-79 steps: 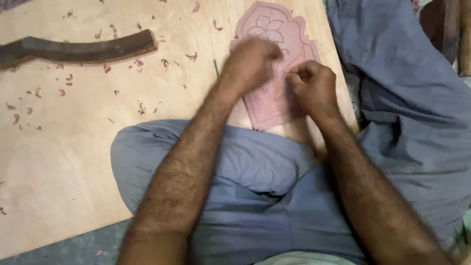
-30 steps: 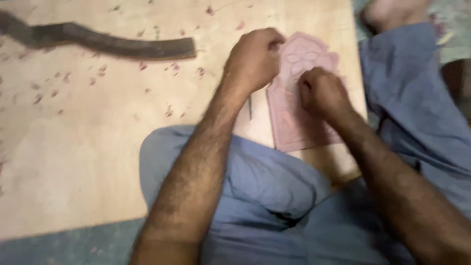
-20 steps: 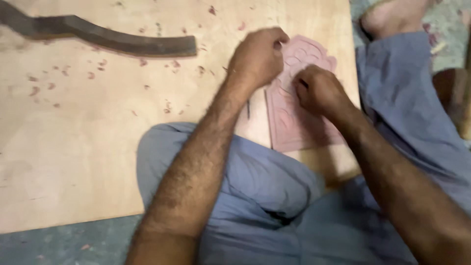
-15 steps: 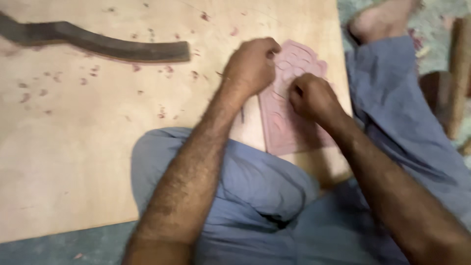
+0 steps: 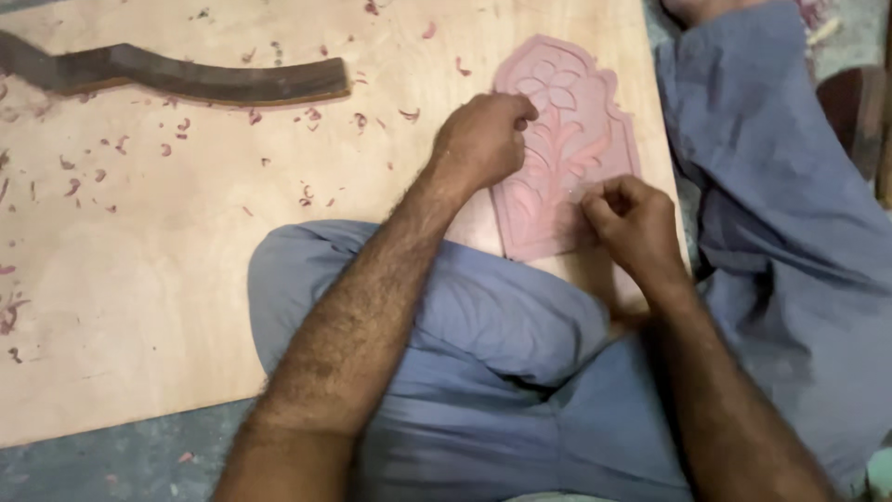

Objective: The person carves decorative floral patterns into a wooden plaque by hand, occasionally using a small tool to refine the details.

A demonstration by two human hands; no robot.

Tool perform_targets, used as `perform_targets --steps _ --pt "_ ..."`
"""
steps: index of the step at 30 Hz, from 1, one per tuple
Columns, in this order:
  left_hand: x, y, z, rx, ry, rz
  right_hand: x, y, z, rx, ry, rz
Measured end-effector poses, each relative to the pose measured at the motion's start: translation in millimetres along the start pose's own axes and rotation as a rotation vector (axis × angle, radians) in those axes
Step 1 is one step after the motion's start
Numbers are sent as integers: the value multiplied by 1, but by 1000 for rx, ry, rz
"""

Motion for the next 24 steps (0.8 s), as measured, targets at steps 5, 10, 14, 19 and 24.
perform_targets --steps 5,10,14,19,24 --pt "-13 -51 14 431 -256 -55 -36 28 22 231 -41 -25" --pt "-25 -86 19 739 -312 204 -44 40 37 289 -198 46" --pt "-25 -97 17 871 -353 242 -34 37 41 296 -9 84" --pt "-16 -78 23 724 -384 104 -8 28 19 150 45 147" --pt "-7 -30 28 130 -217 52 38 5 -1 194 20 135"
Point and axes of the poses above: each hand's wrist, its own x-axis towards the middle knuckle, its own y-axis out of the back of the hand, z = x × y, the point moved 2 cm from there along x, towards the middle knuckle, and after that the axes turned 1 degree about -x, right-handed, at the moved point
